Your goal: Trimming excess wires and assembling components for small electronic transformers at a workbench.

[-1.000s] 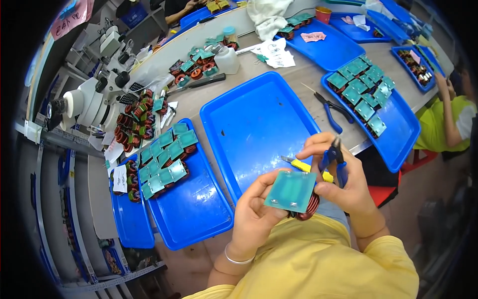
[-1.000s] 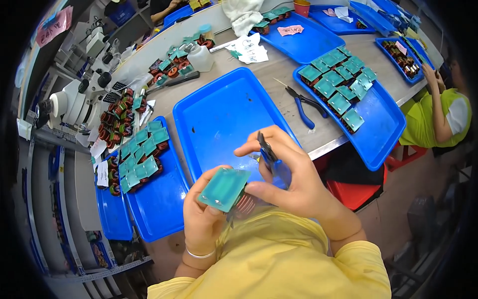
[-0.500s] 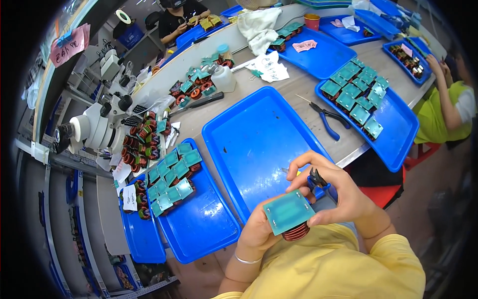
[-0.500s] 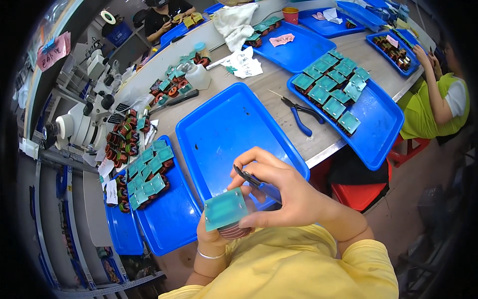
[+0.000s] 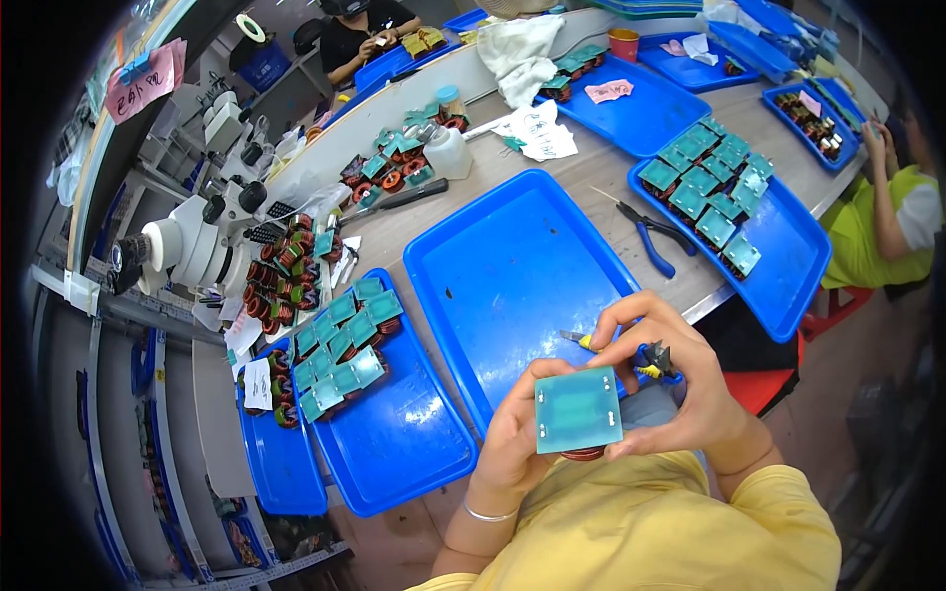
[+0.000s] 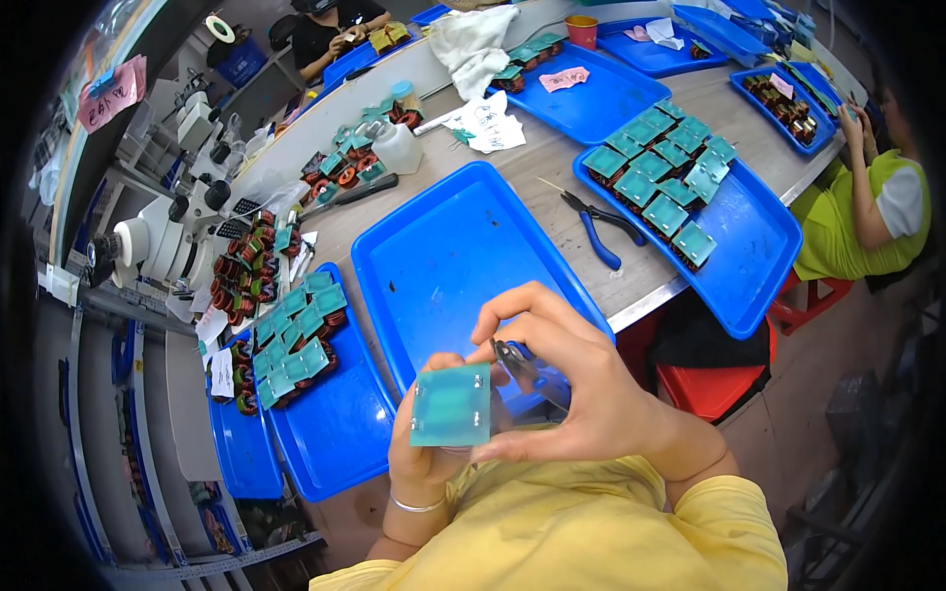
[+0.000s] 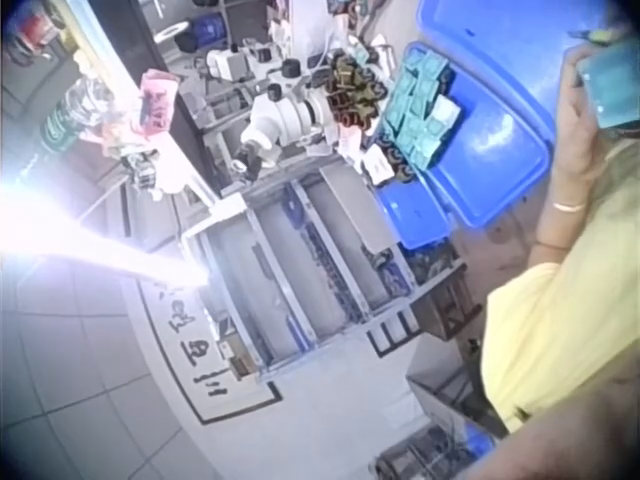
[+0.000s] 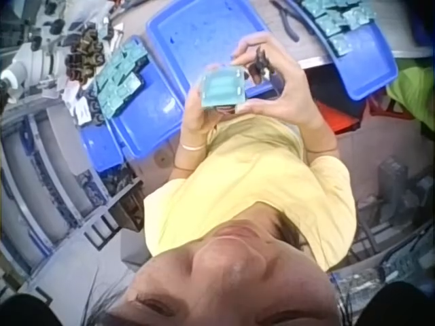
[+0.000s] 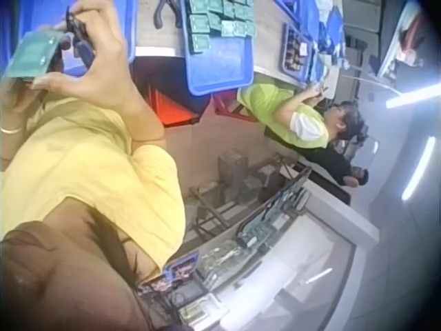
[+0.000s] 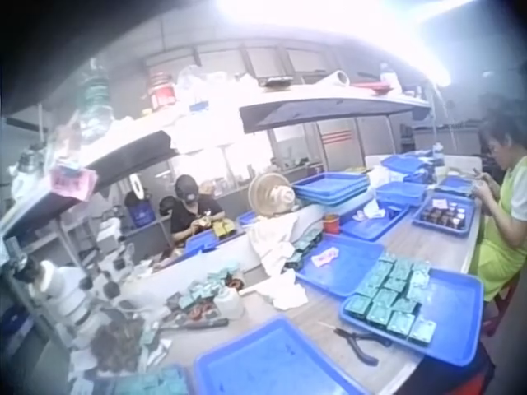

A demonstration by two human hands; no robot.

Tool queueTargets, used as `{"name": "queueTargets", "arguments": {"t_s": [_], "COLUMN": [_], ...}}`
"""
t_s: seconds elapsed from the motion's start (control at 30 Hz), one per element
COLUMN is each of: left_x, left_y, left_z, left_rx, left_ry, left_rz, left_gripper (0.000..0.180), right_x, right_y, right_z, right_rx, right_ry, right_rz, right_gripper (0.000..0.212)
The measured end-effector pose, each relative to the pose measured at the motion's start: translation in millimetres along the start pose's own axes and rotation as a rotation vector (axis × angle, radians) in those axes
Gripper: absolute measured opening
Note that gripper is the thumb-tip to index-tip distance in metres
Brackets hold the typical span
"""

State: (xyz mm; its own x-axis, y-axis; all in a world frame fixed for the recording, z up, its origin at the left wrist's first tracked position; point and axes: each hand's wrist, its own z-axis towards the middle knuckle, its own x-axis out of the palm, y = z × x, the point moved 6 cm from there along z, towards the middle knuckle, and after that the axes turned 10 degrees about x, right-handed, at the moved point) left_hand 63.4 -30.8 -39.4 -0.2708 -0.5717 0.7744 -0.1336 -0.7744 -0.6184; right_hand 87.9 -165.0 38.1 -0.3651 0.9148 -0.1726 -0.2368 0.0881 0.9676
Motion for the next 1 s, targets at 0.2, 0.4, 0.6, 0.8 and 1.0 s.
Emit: {"name": "queueTargets", "arguments": {"t_s": [0.2,0.4,0.6,0.8,1.0], "left_x": [10.8,8.3,18.0,9.8,12.4], "left_y": [-5.5,-7.2,-4.0,-5.1,-5.4], "left_z": [-1.7,-5.3,-3.8,-4.8,-2.8], "left_rx": [-0.006,-0.013,-0.068,-0.02,0.031], "left_ry": [-0.057,-0.065,0.14,0.067,-0.013], "left_rz": [0.076,0.165,-0.104,-0.078,0.07], "left_gripper": [0.085,0.079,0.073,0.059,0.062], "right_x": [0.4,-2.2,2.1,2.7,0.1], "right_y": [-2.6,0.1,-13.0,-20.5,-12.7], "right_z": [2.1,8.5,13.3,14.6,10.6], "right_rx": [-0.046,-0.023,0.006,0.06,-0.014], "right_ry": [-0.068,-0.073,0.0,-0.015,-0.161], "right_rz": [-0.059,-0.057,0.019,-0.002,-0.157], "right_gripper": [0.051,0.053,0.052,0.049,0.047]}}
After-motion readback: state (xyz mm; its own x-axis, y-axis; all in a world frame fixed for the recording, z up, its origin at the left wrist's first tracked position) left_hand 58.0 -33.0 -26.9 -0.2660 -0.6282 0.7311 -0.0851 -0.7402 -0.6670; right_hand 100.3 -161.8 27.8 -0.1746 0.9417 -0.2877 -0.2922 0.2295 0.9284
